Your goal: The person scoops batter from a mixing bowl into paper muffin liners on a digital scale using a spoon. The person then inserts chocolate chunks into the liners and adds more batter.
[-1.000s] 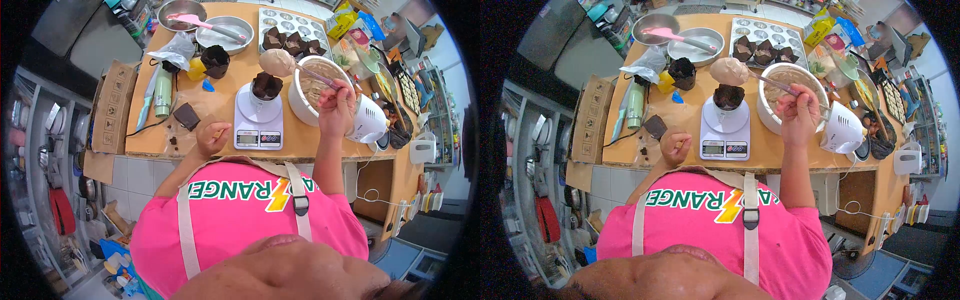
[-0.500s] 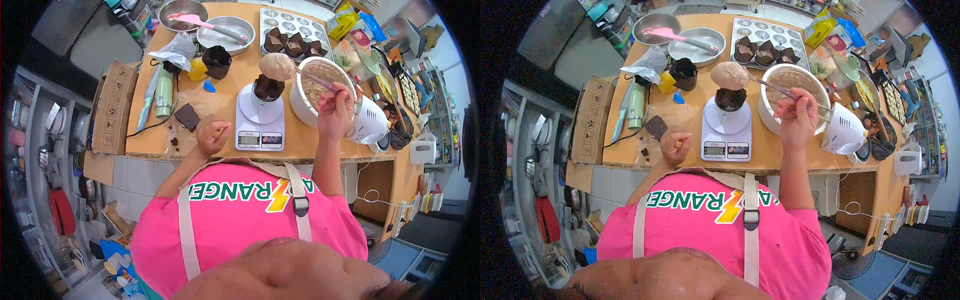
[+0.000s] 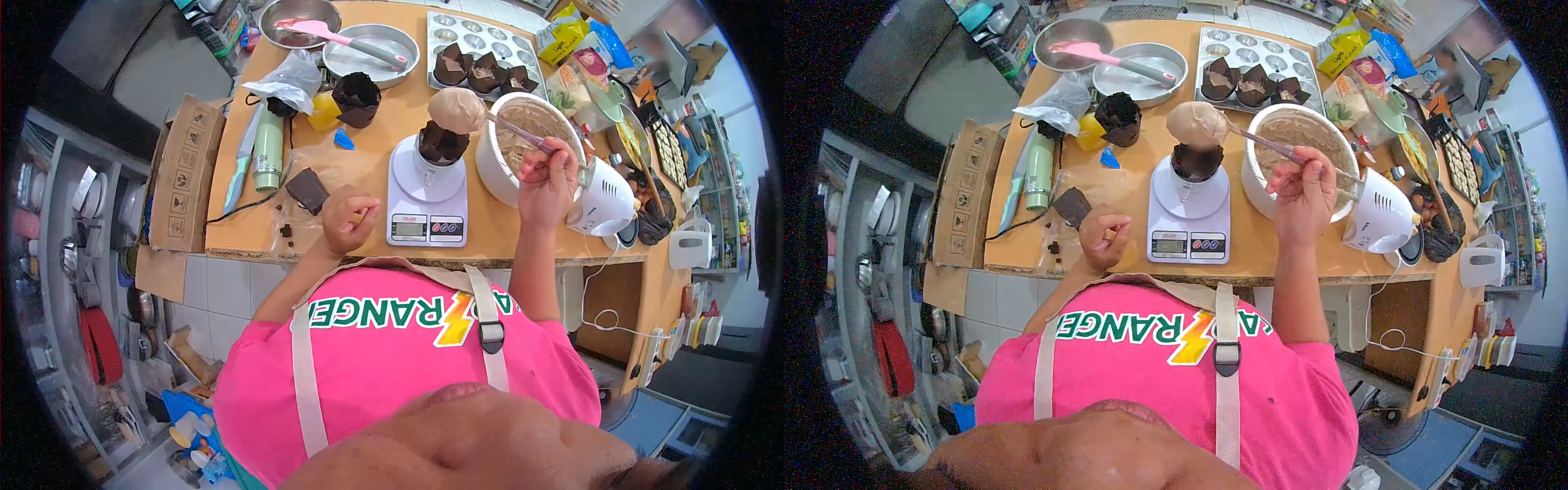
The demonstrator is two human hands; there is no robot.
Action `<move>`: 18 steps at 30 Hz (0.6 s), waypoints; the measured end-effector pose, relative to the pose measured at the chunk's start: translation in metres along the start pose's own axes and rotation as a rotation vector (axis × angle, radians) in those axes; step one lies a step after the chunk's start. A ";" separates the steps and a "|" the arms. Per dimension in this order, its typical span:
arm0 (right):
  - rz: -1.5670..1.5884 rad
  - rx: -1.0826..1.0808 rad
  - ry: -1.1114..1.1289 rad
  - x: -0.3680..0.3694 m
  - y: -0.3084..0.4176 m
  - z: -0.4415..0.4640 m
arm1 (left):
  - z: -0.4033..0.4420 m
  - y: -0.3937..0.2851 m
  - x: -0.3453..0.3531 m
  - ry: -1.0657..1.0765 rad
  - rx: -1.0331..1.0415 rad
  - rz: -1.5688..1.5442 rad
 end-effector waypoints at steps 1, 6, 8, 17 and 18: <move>-0.001 0.002 -0.001 0.000 -0.001 0.000 | 0.000 0.000 0.000 0.000 -0.002 0.000; -0.008 0.004 0.004 -0.001 -0.003 -0.001 | 0.003 -0.003 -0.001 0.004 0.023 0.014; 0.000 0.006 -0.012 -0.001 -0.003 -0.001 | 0.003 -0.003 -0.002 -0.003 0.018 0.011; 0.017 0.008 0.001 -0.002 -0.004 -0.001 | 0.004 -0.004 -0.001 0.011 0.007 0.009; 0.015 0.008 0.012 -0.002 -0.005 -0.001 | 0.004 -0.005 0.001 0.028 0.011 0.009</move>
Point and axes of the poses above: each hand's wrist, its own z-axis towards the middle knuckle, its own x-axis out of the palm, y = z × x, the point moved 10 cm from there along z, towards the middle knuckle, and after that the axes turned 11 degrees about z, right-handed, at the moved point
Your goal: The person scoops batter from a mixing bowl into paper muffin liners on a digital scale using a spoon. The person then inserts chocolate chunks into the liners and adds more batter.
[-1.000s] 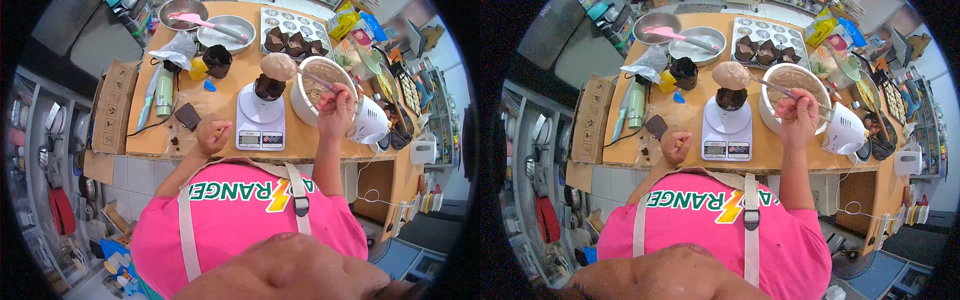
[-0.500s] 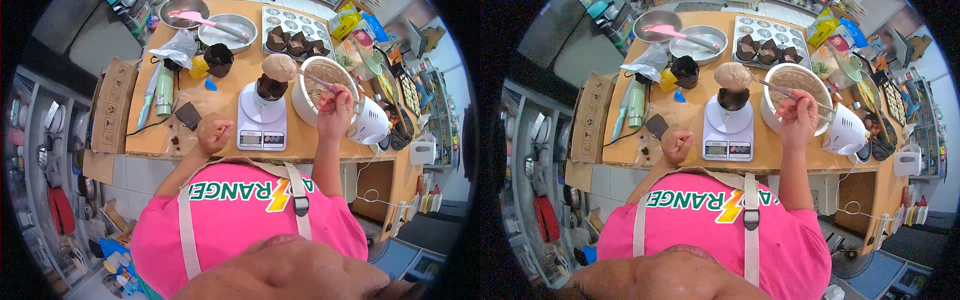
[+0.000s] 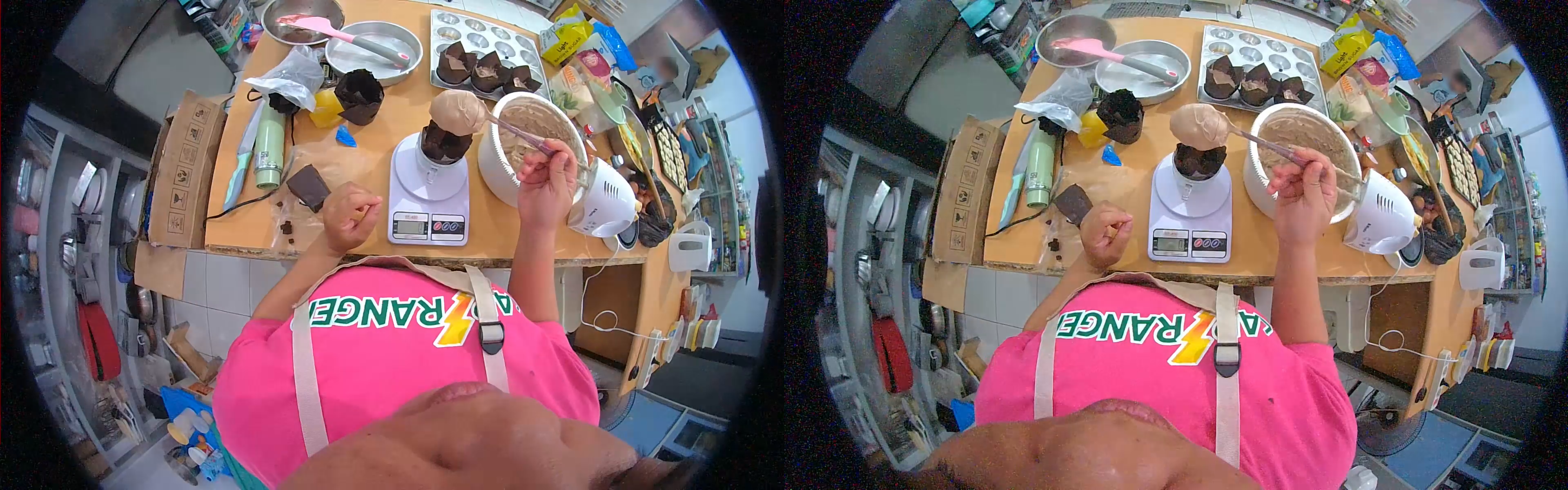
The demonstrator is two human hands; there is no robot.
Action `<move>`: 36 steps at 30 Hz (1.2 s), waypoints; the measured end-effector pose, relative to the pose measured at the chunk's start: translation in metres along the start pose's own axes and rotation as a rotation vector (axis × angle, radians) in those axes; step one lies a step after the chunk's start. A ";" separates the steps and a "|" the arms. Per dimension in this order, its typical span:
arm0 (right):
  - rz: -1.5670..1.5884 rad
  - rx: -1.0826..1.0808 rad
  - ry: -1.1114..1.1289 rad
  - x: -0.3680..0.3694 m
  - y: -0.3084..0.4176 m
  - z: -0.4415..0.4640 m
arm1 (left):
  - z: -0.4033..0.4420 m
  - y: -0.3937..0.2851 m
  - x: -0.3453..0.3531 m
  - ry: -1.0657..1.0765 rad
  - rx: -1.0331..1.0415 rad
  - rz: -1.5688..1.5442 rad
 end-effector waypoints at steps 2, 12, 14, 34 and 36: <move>0.001 0.004 -0.002 -0.001 0.000 0.000 | 0.001 0.000 -0.001 -0.017 0.004 0.009; 0.021 0.012 -0.009 -0.002 -0.002 0.000 | -0.002 0.005 0.000 -0.013 -0.028 0.003; 0.008 0.004 -0.013 -0.001 -0.001 -0.001 | -0.002 0.005 0.000 -0.020 -0.020 -0.001; -0.003 0.012 -0.019 -0.005 -0.003 -0.002 | -0.004 0.007 0.004 0.023 -0.018 -0.010; -0.020 0.011 -0.014 -0.005 -0.002 -0.002 | -0.003 0.003 0.002 0.014 0.014 0.017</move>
Point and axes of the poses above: each hand's wrist, its own z-axis towards the middle knuckle, its own x-axis out of the palm, y = z × x, the point moved 10 cm from there along z, towards the middle knuckle, and after that the axes turned 11 degrees about z, right-handed, at the moved point
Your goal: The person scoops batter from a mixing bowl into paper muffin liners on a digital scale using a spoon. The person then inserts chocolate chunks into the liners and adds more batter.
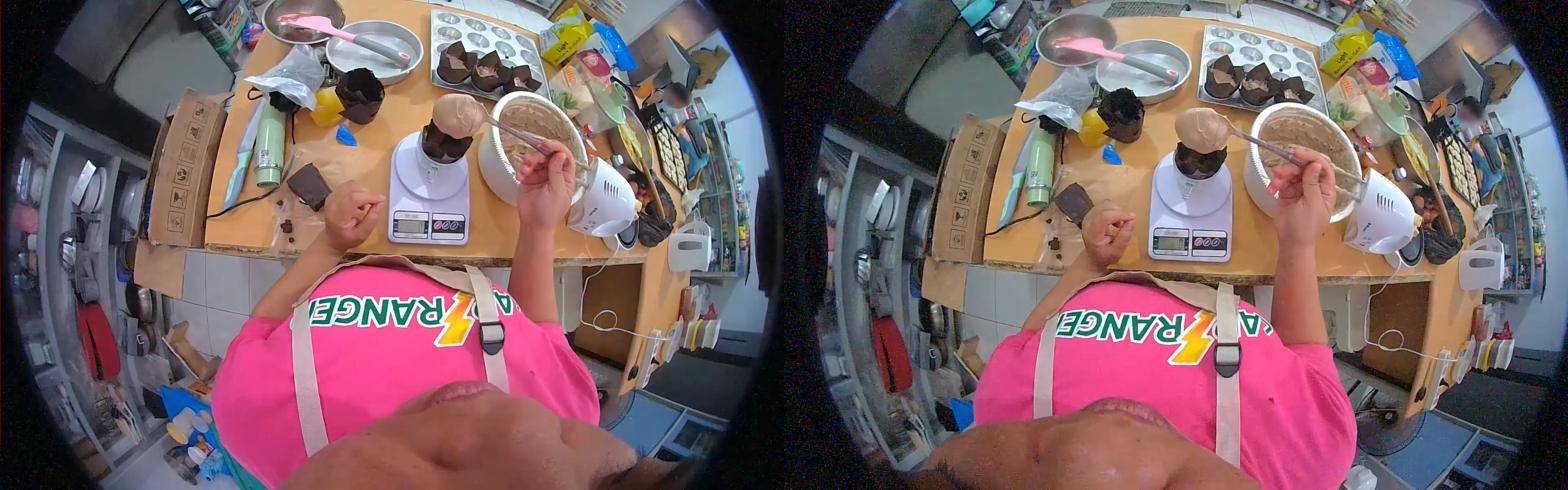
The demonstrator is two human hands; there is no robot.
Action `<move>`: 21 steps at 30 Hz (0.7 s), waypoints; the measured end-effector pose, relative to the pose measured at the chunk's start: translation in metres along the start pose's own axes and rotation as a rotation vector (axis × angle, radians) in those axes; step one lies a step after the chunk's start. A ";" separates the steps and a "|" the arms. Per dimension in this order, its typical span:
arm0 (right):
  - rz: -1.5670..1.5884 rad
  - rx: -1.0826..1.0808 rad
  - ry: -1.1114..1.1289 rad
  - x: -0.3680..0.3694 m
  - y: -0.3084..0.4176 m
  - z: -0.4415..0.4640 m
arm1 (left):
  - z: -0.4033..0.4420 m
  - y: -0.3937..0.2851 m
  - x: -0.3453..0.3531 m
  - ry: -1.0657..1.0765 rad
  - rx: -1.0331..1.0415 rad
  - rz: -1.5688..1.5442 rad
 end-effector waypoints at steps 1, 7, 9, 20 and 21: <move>0.000 0.000 0.000 0.000 0.000 0.000 | -0.001 0.000 0.000 0.000 0.000 0.000; -0.005 -0.003 0.000 -0.003 -0.001 -0.001 | -0.001 0.002 0.002 0.010 -0.028 -0.014; 0.006 0.008 -0.008 -0.002 -0.001 -0.002 | 0.000 -0.001 0.001 -0.006 0.014 0.009; -0.019 -0.013 -0.003 -0.001 0.000 -0.002 | -0.001 0.001 0.001 -0.001 -0.015 -0.005; -0.023 -0.017 0.006 0.000 0.000 -0.002 | -0.001 0.001 0.001 -0.002 -0.015 -0.015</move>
Point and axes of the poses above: each hand's wrist, its own z-axis towards the middle knuckle, its own x-axis out of the palm, y = z × x, the point moved 10 cm from there along z, towards the middle knuckle, and after that the axes turned 11 degrees about z, right-handed, at the moved point
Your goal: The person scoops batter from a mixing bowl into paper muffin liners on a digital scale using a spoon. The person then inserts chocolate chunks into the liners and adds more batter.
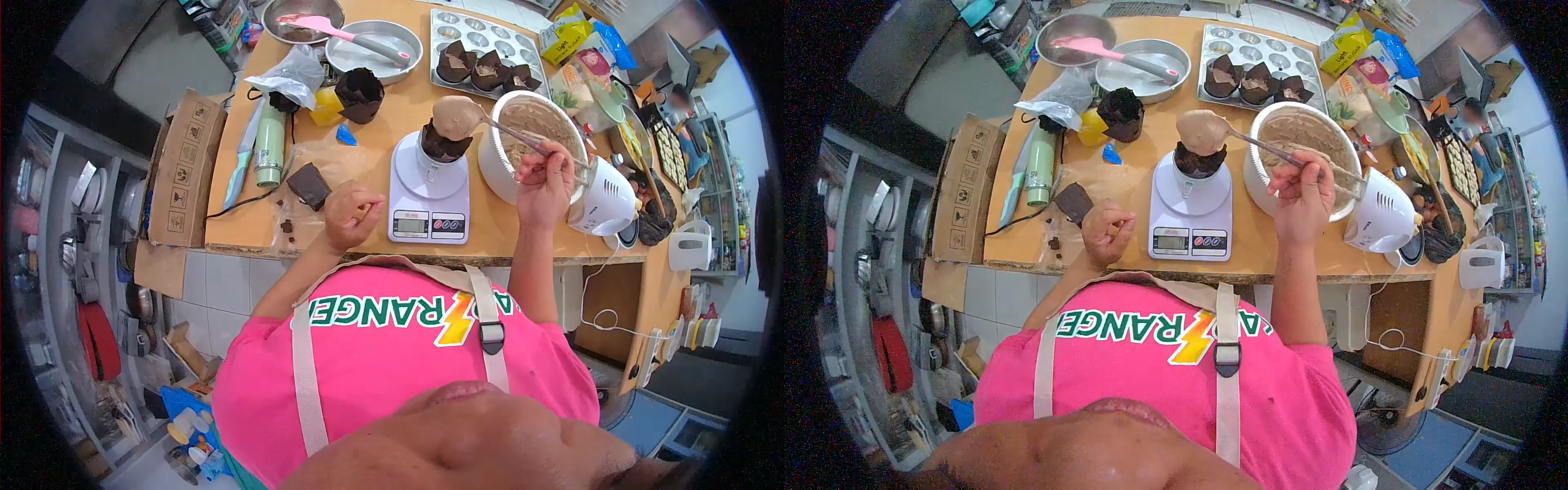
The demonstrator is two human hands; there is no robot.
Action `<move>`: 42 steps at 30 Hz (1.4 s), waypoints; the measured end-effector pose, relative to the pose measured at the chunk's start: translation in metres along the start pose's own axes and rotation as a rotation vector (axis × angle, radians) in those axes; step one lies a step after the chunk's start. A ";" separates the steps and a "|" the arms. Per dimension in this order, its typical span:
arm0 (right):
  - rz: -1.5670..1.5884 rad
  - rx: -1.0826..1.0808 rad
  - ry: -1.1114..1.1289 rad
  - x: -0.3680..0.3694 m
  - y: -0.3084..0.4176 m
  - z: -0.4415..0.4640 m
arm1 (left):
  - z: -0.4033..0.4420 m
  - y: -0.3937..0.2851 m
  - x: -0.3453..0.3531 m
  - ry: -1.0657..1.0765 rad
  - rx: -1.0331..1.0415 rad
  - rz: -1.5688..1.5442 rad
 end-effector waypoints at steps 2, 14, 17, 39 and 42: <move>0.007 0.005 0.002 -0.001 0.000 0.000 | -0.003 0.003 0.001 0.004 -0.006 0.007; -0.044 0.000 0.001 -0.005 -0.001 -0.004 | -0.003 0.002 0.000 -0.003 -0.003 0.014; -0.063 -0.014 0.007 -0.004 0.000 -0.005 | -0.002 0.000 0.000 0.001 0.004 0.019; -0.082 -0.039 0.053 0.001 0.008 -0.009 | -0.003 0.004 0.002 -0.005 -0.032 0.003; -0.110 -0.061 0.046 0.002 0.011 -0.007 | -0.002 0.003 0.002 -0.016 -0.027 0.006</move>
Point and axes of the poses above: each hand's wrist, its own z-axis towards the middle knuckle, its own x-axis out of the palm, y = z × x, the point moved 10 cm from there along z, towards the middle knuckle, and after that the axes turned 11 degrees about z, right-handed, at the moved point
